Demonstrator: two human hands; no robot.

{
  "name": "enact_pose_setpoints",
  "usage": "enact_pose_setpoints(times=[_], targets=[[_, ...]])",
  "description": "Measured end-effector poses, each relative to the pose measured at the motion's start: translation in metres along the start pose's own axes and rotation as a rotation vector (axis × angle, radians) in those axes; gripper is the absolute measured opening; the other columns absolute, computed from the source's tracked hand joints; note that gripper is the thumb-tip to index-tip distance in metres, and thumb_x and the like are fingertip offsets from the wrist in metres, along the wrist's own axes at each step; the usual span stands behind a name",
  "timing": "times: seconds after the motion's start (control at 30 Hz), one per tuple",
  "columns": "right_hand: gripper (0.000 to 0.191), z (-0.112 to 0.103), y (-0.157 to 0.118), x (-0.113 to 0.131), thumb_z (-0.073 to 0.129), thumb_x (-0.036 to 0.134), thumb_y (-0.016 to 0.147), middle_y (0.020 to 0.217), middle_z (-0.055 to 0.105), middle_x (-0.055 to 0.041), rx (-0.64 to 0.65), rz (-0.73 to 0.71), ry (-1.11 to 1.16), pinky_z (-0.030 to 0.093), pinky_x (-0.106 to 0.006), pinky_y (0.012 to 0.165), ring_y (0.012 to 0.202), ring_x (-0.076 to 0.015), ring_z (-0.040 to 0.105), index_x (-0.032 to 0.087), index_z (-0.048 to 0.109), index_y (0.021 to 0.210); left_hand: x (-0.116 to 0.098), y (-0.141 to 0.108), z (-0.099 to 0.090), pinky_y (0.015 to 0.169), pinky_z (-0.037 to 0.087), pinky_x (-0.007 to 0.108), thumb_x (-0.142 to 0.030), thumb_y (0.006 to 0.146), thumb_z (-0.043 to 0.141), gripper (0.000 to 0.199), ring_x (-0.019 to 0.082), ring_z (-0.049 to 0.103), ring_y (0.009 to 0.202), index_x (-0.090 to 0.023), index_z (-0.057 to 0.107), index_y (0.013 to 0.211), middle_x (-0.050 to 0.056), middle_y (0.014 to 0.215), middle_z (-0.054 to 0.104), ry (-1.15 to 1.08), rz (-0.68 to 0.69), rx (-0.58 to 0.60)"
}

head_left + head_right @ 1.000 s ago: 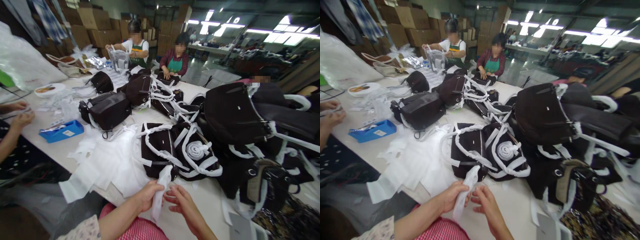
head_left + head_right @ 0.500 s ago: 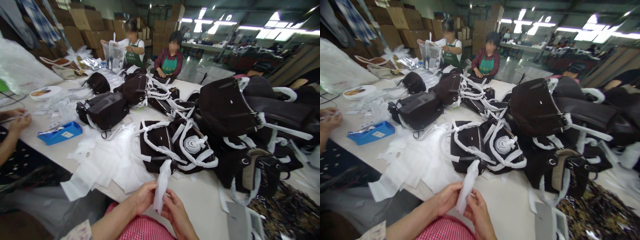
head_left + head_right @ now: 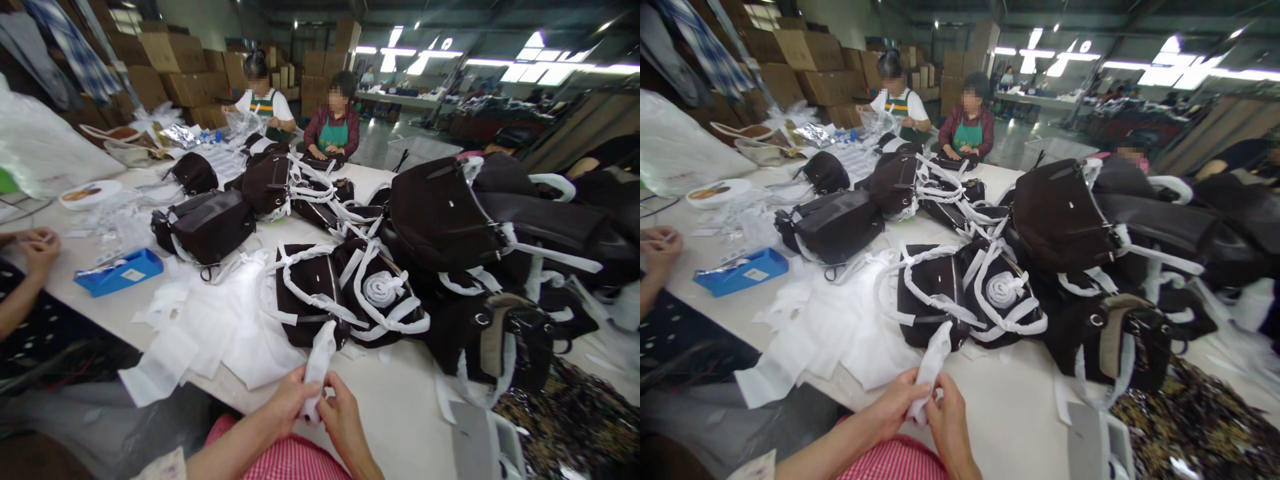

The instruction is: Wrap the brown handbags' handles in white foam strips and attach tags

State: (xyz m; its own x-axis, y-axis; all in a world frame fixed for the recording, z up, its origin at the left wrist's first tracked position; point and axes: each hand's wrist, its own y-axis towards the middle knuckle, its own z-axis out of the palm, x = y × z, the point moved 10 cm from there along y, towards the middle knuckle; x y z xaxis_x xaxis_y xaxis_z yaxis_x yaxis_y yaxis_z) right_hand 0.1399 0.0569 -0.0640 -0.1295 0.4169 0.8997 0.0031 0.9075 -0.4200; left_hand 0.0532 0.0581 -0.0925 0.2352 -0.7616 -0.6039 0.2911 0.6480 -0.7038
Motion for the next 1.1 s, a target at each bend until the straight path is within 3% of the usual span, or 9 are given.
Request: enact_pose_setpoints(times=[0.13, 0.27, 0.4, 0.6, 0.73, 0.9, 1.0, 1.1], targets=[[0.023, 0.004, 0.002, -0.006, 0.059, 0.035, 0.072, 0.051, 0.053, 0.004, 0.19, 0.119, 0.133, 0.027, -0.021, 0.042, 0.045, -0.0101, 0.044, 0.017, 0.059, 0.086, -0.001, 0.003, -0.005, 0.05, 0.041, 0.025, -0.028, 0.063, 0.071, 0.041, 0.013, 0.055, 0.053, -0.015, 0.052, 0.098, -0.001, 0.067, 0.057, 0.01, 0.021, -0.033], [0.034, -0.006, 0.012, -0.019, 0.062, 0.048, 0.077, 0.056, 0.046, 0.0053, 0.138, 0.193, 0.271, 0.022, -0.02, 0.043, 0.048, -0.0072, 0.036, 0.016, 0.062, 0.089, 0.003, -0.001, -0.004, 0.053, 0.044, 0.026, -0.028, 0.065, 0.071, 0.048, 0.013, 0.056, 0.056, -0.016, 0.049, 0.106, -0.002, 0.068, 0.057, 0.02, -0.061, -0.028], [0.03, 0.007, 0.019, -0.02, 0.07, 0.043, 0.073, 0.056, 0.04, 0.0063, 0.22, 0.191, 0.491, 0.018, -0.019, 0.044, 0.05, -0.0059, 0.03, 0.015, 0.065, 0.083, -0.007, -0.005, 0.002, 0.046, 0.034, 0.021, -0.025, 0.062, 0.073, 0.045, 0.008, 0.047, 0.048, -0.014, 0.054, 0.101, -0.003, 0.064, 0.055, 0.008, -0.019, 0.012], [0.032, 0.022, 0.006, -0.007, 0.069, 0.037, 0.074, 0.071, 0.059, -0.0001, 0.316, 0.21, 0.698, 0.028, -0.019, 0.05, 0.061, -0.0101, 0.05, 0.017, 0.066, 0.098, -0.004, -0.004, 0.005, 0.046, 0.03, 0.019, -0.032, 0.06, 0.081, 0.041, 0.006, 0.045, 0.049, -0.012, 0.057, 0.088, -0.002, 0.063, 0.054, -0.105, -0.047, 0.129], [0.035, 0.027, 0.005, -0.013, 0.066, 0.041, 0.074, 0.062, 0.061, 0.0015, 0.278, 0.242, 0.553, 0.025, -0.021, 0.048, 0.053, -0.0111, 0.053, 0.017, 0.065, 0.099, 0.002, -0.001, 0.003, 0.045, 0.028, 0.02, -0.041, 0.065, 0.079, 0.046, 0.007, 0.045, 0.048, -0.014, 0.056, 0.093, -0.003, 0.061, 0.051, -0.122, -0.071, 0.174], [0.031, 0.02, 0.008, -0.01, 0.067, 0.035, 0.074, 0.076, 0.065, 0.0005, 0.145, 0.158, 0.431, 0.037, -0.023, 0.054, 0.06, -0.0124, 0.054, 0.018, 0.064, 0.1, 0.005, 0.001, 0.005, 0.046, 0.032, 0.021, -0.042, 0.073, 0.072, 0.039, 0.009, 0.048, 0.051, -0.013, 0.058, 0.095, -0.001, 0.066, 0.055, -0.175, -0.117, 0.171], [0.032, 0.012, 0.007, -0.002, 0.071, 0.031, 0.069, 0.082, 0.067, -0.0017, 0.061, 0.086, 0.431, 0.043, -0.027, 0.062, 0.071, -0.0167, 0.057, 0.017, 0.064, 0.097, 0.003, -0.005, 0.022, 0.058, 0.044, 0.025, -0.04, 0.08, 0.062, 0.033, 0.014, 0.057, 0.066, -0.01, 0.061, 0.093, 0.006, 0.079, 0.061, -0.365, -0.209, 0.337], [0.03, 0.009, 0.007, -0.001, 0.071, 0.029, 0.068, 0.082, 0.068, -0.0022, 0.039, 0.093, 0.422, 0.045, -0.028, 0.066, 0.077, -0.0189, 0.059, 0.016, 0.065, 0.094, 0.002, -0.02, 0.034, 0.075, 0.05, 0.039, -0.035, 0.079, 0.06, 0.035, 0.022, 0.061, 0.087, -0.009, 0.06, 0.102, 0.009, 0.089, 0.064, -0.414, -0.309, 0.518]])
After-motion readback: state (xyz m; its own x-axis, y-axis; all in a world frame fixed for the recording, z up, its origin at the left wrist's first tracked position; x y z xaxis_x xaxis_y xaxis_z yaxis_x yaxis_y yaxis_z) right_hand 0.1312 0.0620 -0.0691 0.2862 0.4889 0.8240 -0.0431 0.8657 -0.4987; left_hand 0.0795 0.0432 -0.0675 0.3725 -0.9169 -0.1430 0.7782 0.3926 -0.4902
